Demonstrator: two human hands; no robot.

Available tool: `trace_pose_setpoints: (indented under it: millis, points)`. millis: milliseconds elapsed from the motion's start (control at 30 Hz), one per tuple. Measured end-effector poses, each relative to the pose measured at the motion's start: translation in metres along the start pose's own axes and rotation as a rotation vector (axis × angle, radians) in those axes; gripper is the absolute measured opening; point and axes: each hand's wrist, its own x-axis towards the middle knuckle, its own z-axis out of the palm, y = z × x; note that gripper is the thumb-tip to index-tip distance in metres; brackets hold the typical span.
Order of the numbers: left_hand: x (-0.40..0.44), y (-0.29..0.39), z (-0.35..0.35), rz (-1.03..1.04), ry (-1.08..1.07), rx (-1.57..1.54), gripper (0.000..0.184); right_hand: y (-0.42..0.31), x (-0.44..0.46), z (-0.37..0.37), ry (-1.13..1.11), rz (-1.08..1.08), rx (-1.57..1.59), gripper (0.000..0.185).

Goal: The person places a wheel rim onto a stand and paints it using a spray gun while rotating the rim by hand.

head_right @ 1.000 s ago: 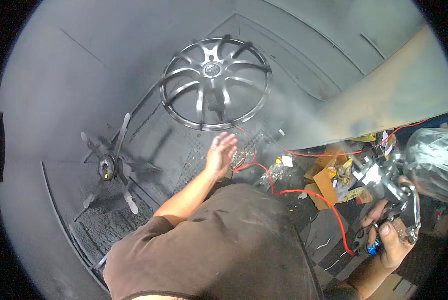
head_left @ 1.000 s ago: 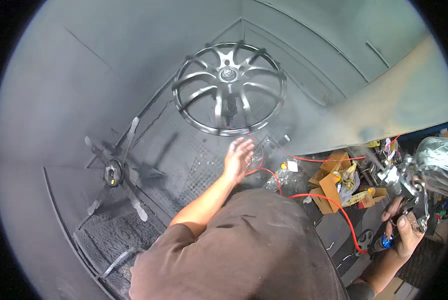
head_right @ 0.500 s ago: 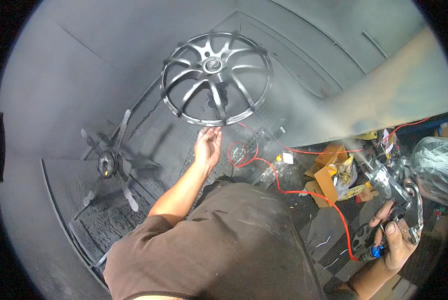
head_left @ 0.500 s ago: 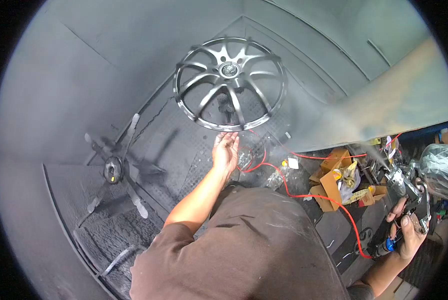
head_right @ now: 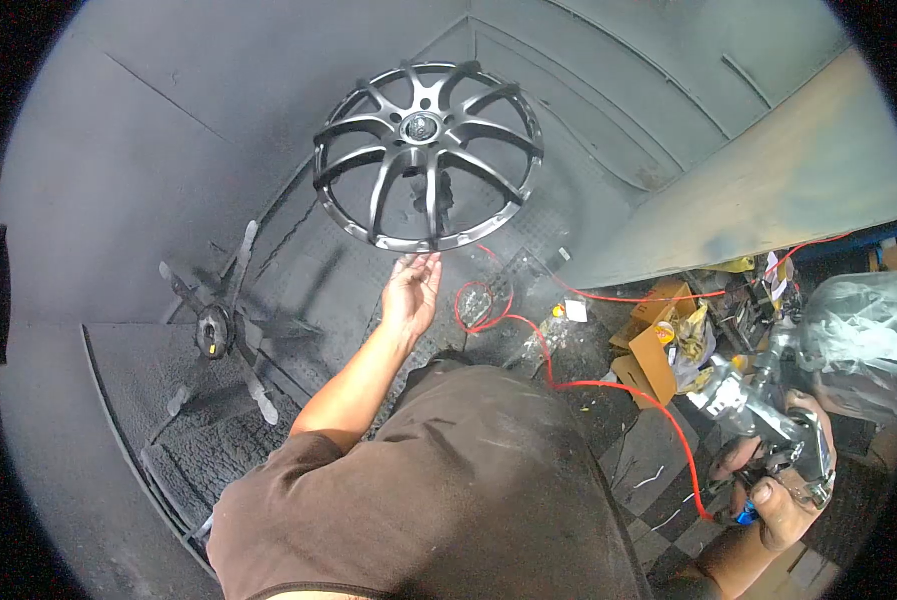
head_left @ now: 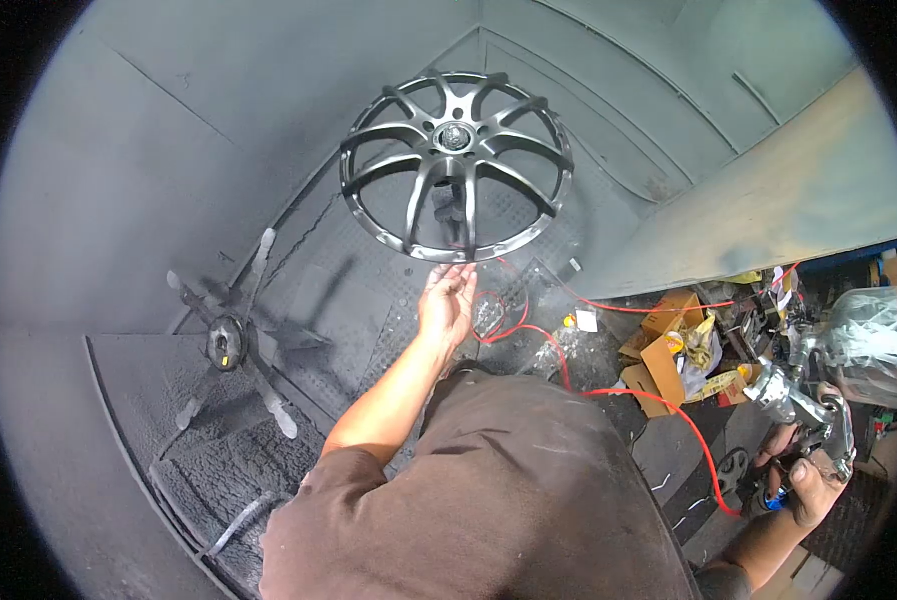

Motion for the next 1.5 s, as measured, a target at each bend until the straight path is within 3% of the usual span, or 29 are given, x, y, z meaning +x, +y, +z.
trace_pose_setpoints:
  millis: [267, 400, 467, 567, 733, 767, 833, 1000, 1067, 1133, 1233, 1300, 1333, 1400, 1433, 1500]
  points:
    - [0.033, 0.088, -0.028, 0.257, 0.084, 0.246, 0.026, -0.003, 0.009, 0.006, -0.057, -0.011, -0.070, 0.084]
    - [0.021, 0.117, -0.008, 0.230, 0.087, 0.300, 0.031, 0.000, 0.014, 0.001, -0.004, -0.029, -0.204, 0.080]
    - [0.013, 0.106, -0.009, 0.115, 0.062, 0.310, 0.035, -0.003, 0.013, 0.001, -0.008, -0.024, -0.204, 0.081]
    - [0.001, 0.066, 0.001, 0.070, 0.106, 0.264, 0.046, -0.003, 0.011, -0.005, -0.175, 0.036, -0.045, 0.054]
    - [-0.028, -0.002, 0.037, -0.016, 0.088, 0.383, 0.045, -0.005, 0.005, -0.001, -0.157, -0.001, 0.013, 0.053]
    - [-0.025, -0.004, 0.029, -0.010, 0.090, 0.379, 0.045, -0.003, 0.006, 0.000, -0.122, -0.033, -0.031, 0.064]
    - [-0.020, -0.006, 0.013, -0.413, -0.394, 0.714, 0.043, 0.001, 0.011, -0.002, -0.103, -0.053, -0.104, 0.071]
    - [-0.025, -0.004, 0.001, -0.441, -0.309, 0.666, 0.038, 0.005, 0.017, 0.004, -0.053, -0.014, -0.186, 0.080]
    - [-0.016, 0.002, -0.015, -0.393, -0.207, 0.589, 0.035, 0.004, 0.017, 0.001, -0.194, 0.053, -0.077, 0.085]
    - [-0.006, 0.016, -0.027, -0.279, -0.065, 0.508, 0.034, 0.011, 0.009, 0.010, -0.113, 0.006, -0.048, 0.087]
    - [0.028, 0.060, -0.045, 0.078, 0.026, 0.382, 0.016, 0.007, 0.008, 0.014, -0.063, -0.051, -0.042, 0.085]
    - [0.044, 0.095, -0.042, 0.236, 0.046, 0.317, 0.022, 0.006, 0.012, 0.009, -0.057, -0.046, -0.110, 0.082]
    - [0.043, 0.108, -0.028, 0.264, 0.145, 0.271, 0.025, 0.009, 0.017, 0.001, -0.059, -0.040, -0.170, 0.081]
    - [0.030, 0.123, -0.008, 0.175, 0.083, 0.315, 0.028, 0.017, 0.024, -0.003, -0.011, -0.088, -0.328, 0.072]
    - [0.038, 0.121, -0.025, 0.105, -0.026, 0.279, 0.041, 0.020, 0.028, -0.005, -0.020, -0.071, -0.341, 0.070]
    - [0.021, 0.098, -0.017, 0.074, -0.007, 0.313, 0.043, 0.027, 0.029, -0.013, -0.032, -0.027, -0.354, 0.067]
